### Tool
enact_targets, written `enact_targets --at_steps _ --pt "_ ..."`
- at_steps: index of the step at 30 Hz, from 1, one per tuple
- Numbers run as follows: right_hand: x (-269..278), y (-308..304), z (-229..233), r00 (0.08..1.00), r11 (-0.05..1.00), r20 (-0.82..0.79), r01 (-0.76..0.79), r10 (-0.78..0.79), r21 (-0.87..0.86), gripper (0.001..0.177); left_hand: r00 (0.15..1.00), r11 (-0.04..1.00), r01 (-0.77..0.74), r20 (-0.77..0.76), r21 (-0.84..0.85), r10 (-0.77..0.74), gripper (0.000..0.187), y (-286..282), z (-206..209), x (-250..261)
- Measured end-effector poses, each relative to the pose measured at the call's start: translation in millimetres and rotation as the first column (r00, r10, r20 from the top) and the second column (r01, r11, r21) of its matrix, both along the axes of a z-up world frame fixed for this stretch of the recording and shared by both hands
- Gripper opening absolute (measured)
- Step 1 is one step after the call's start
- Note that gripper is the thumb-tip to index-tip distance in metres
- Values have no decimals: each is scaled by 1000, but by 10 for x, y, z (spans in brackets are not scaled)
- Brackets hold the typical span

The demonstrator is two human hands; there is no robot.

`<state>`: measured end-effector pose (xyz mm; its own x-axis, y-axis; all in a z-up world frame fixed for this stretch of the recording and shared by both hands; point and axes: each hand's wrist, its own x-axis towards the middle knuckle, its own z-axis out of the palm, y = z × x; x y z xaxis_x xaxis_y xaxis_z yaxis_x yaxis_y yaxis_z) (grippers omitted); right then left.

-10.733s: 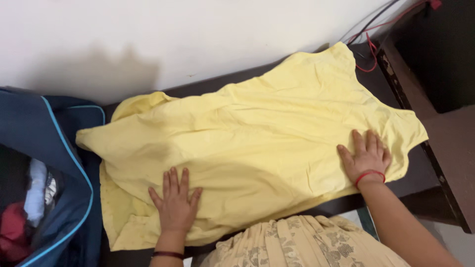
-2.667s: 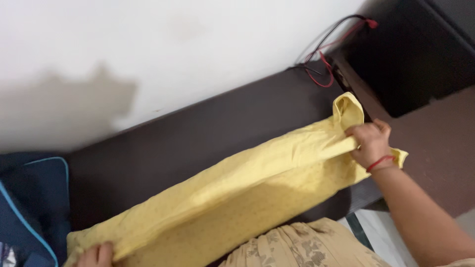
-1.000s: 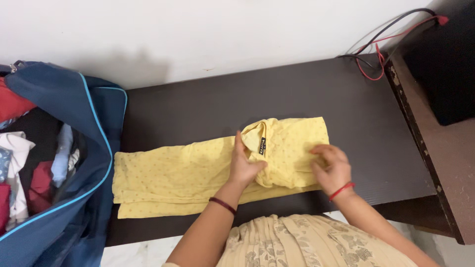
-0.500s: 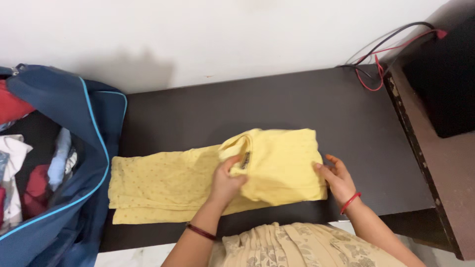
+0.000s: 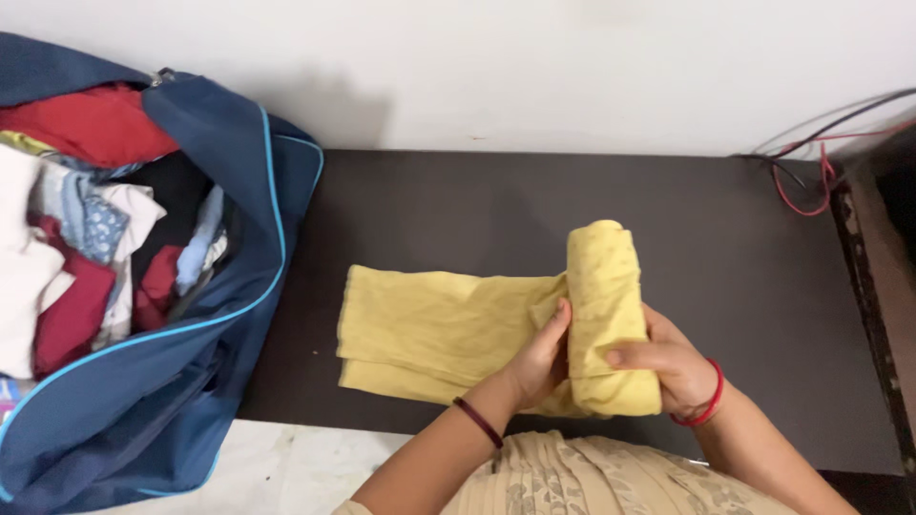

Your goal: The person folds a red shirt, a white shirt, a white t-shirt, and a yellow t-shirt, placing each folded item into a blue bag and then zipping the bag closed.

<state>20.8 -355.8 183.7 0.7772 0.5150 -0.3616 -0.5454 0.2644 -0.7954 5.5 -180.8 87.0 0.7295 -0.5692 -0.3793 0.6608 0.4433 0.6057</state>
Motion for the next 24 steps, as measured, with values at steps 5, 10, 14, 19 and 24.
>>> enact_targets --at_steps 5,10,14,19,24 --pt "-10 393 -206 958 938 214 -115 192 -326 81 962 959 -274 -7 -66 274 87 293 185 -83" --pt "-225 552 -572 840 738 279 -194 465 -646 95 902 779 -430 185 456 390 77 601 132 -238" --pt "-155 407 -799 827 614 362 26 430 -789 69 864 634 -500 291 589 411 82 638 -14 -159" --pt "4 37 -991 587 229 649 631 485 -742 74 757 4 -645 640 764 -128 85 516 -14 -292" --pt "-16 -13 -940 965 806 -116 126 -234 -578 82 833 118 -492 506 863 -226 79 239 -244 -304"
